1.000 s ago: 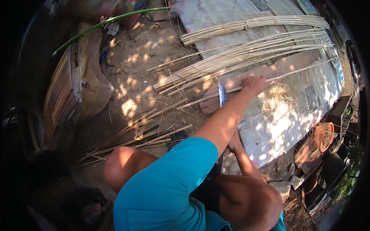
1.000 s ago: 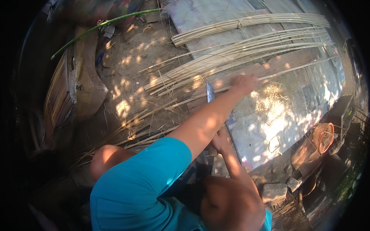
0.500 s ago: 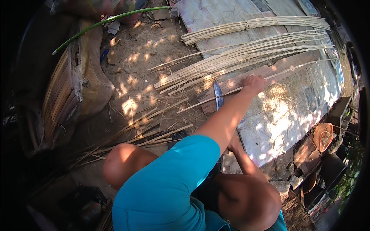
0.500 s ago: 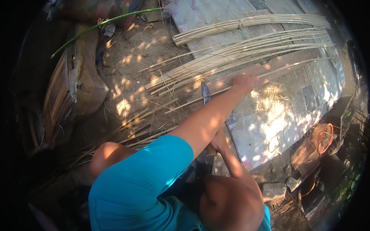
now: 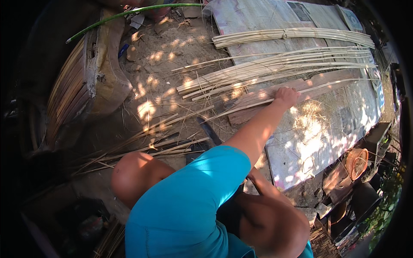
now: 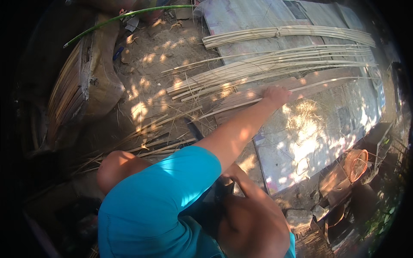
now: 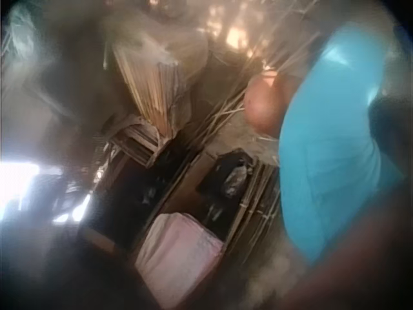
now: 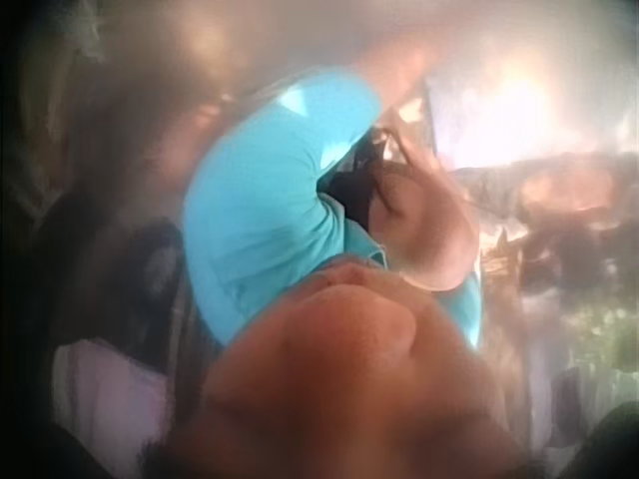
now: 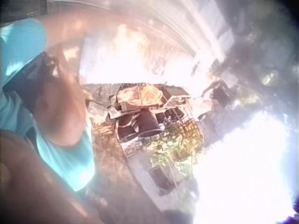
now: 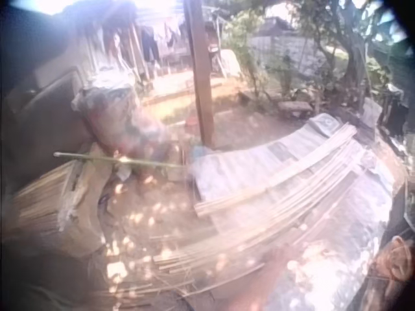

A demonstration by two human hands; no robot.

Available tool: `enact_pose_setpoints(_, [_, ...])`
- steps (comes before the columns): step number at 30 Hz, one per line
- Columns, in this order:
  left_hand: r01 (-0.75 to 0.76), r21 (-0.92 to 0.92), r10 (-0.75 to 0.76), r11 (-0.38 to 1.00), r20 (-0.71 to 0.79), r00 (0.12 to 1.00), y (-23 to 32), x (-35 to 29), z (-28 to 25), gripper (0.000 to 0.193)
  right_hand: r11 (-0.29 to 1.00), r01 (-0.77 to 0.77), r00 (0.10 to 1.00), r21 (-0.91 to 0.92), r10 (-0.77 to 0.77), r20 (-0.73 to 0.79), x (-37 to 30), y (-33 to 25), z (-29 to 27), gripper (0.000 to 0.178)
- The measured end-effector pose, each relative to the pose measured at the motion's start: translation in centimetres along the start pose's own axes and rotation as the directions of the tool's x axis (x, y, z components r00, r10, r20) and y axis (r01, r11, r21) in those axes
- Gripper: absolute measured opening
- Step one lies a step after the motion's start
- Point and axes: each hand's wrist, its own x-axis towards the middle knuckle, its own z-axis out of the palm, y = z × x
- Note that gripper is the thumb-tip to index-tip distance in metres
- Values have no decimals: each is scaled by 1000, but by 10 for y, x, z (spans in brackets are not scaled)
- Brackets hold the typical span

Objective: The person sits on the ground and repeatedly splits thin bamboo strips using a machete. They hold each strip with one hand and strike it with the machete to separate it into thinner pieces.

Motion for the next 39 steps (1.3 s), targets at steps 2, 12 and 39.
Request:
enact_pose_setpoints(2, [-12,-17,12,1000,47,999,2,3,-13,52,1000,8,999,-12,-8,41,1,7,17,36])
enact_pose_setpoints(12, [-378,596,-56,709,581,812,-112,-103,-186,63,834,-202,518,-514,-354,-779,-50,46,-84,64])
enact_pose_setpoints(39, [34,378,-65,925,70,995,-223,-338,-131,39,686,-658,51,-310,-371,-927,-119,41,-243,31])
